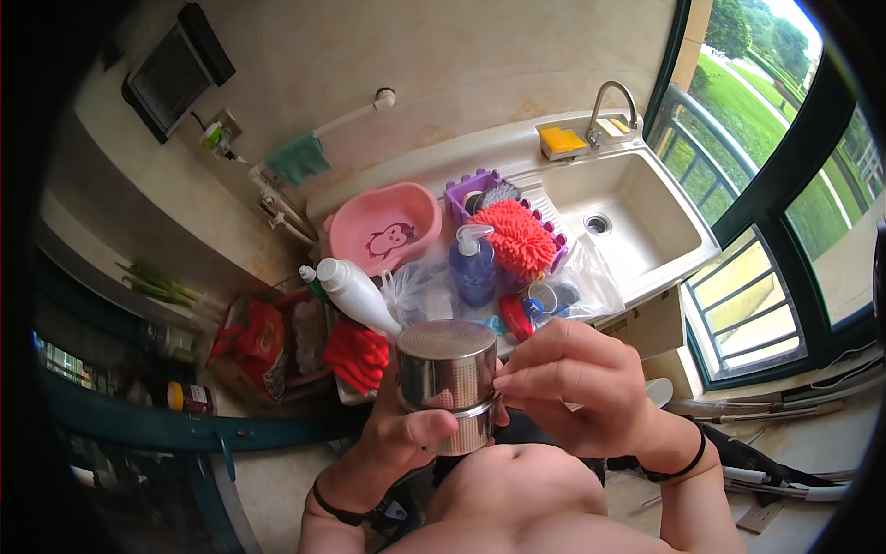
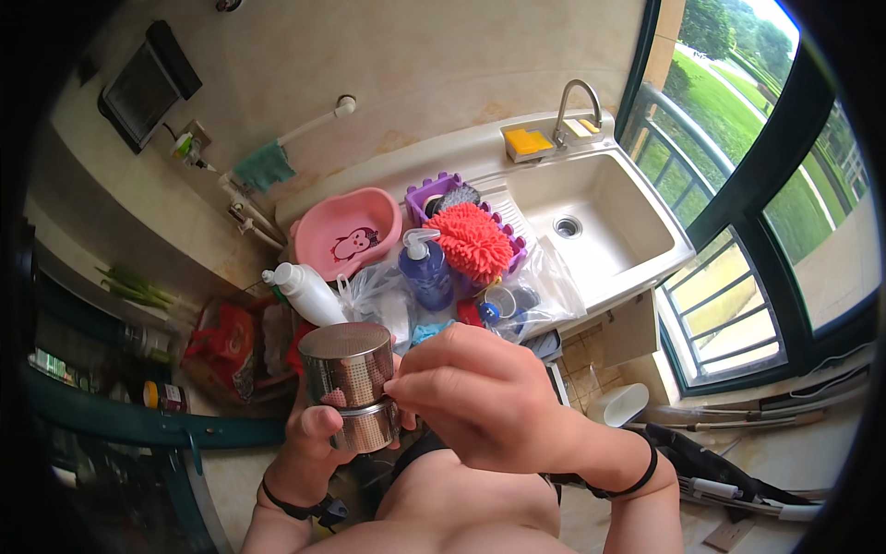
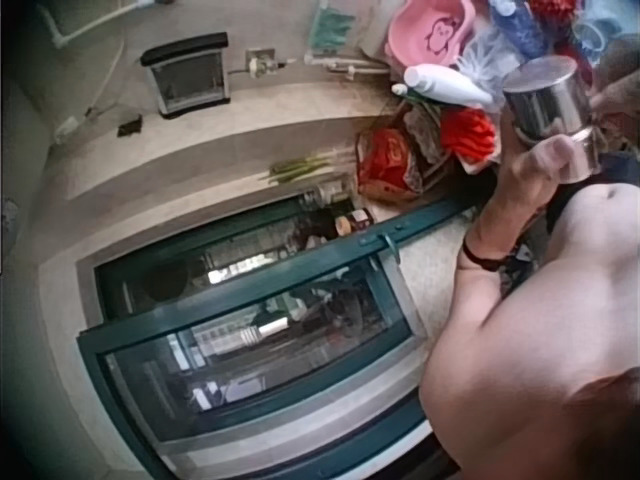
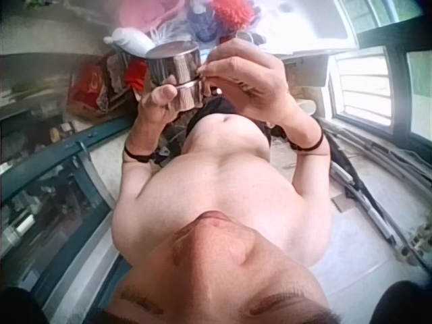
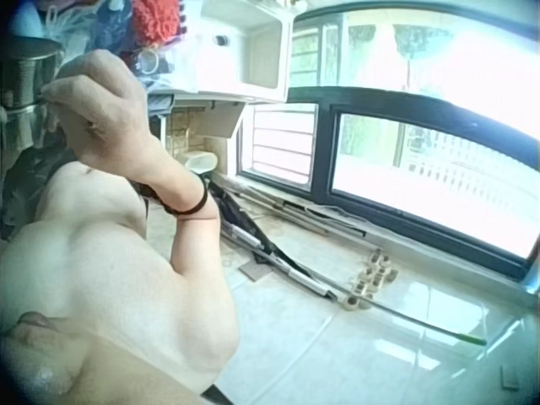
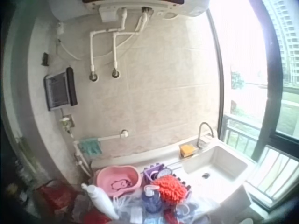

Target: Wiping and assembling a stainless steel container or filter near a sink.

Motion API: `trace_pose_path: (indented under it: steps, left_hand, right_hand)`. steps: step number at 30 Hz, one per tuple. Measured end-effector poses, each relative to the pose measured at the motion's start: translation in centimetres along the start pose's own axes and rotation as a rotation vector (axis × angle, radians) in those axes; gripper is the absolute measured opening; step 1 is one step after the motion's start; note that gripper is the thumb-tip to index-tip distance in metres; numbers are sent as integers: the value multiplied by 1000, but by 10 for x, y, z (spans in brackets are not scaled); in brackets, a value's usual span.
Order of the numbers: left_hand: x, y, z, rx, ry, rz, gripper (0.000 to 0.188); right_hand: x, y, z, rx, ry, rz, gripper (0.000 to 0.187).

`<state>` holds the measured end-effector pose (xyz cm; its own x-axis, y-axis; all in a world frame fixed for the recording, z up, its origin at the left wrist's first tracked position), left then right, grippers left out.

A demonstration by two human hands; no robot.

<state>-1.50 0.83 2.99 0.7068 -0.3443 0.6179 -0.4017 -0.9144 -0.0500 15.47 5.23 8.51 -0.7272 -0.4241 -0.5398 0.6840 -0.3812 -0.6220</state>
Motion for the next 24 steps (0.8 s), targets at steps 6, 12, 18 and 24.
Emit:
trace_pose_path:
  steps: [6, 12, 18, 24]
  left_hand:
    - [-1, -2, 0, 12, 29, 64, 88]
    - [-5, -11, 6, 100, 65, 77, 106]
    - [-22, -8, 18, 83, 26, 46, 103]
    - [-20, -7, 18, 119, 42, 20, 84]
  right_hand:
    - [-3, 1, 4, -109, 70, 53, 27]
    - [-4, 9, -11, 212, -261, -67, 25]
    - [12, 13, -16, 274, -161, -35, 18]
    - [9, 5, -21, 231, -213, 86, 11]
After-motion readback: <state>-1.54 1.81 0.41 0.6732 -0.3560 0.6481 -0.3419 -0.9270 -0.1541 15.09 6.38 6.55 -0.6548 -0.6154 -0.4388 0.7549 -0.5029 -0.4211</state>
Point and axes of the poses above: each hand's wrist, its own y-axis away from the middle knuckle, its own x-axis out of the palm, z = x × y, the point moved 5 cm from there along -y, towards the middle knuckle, and after that the axes turned 13 degrees about z, right-handed, at the moved point
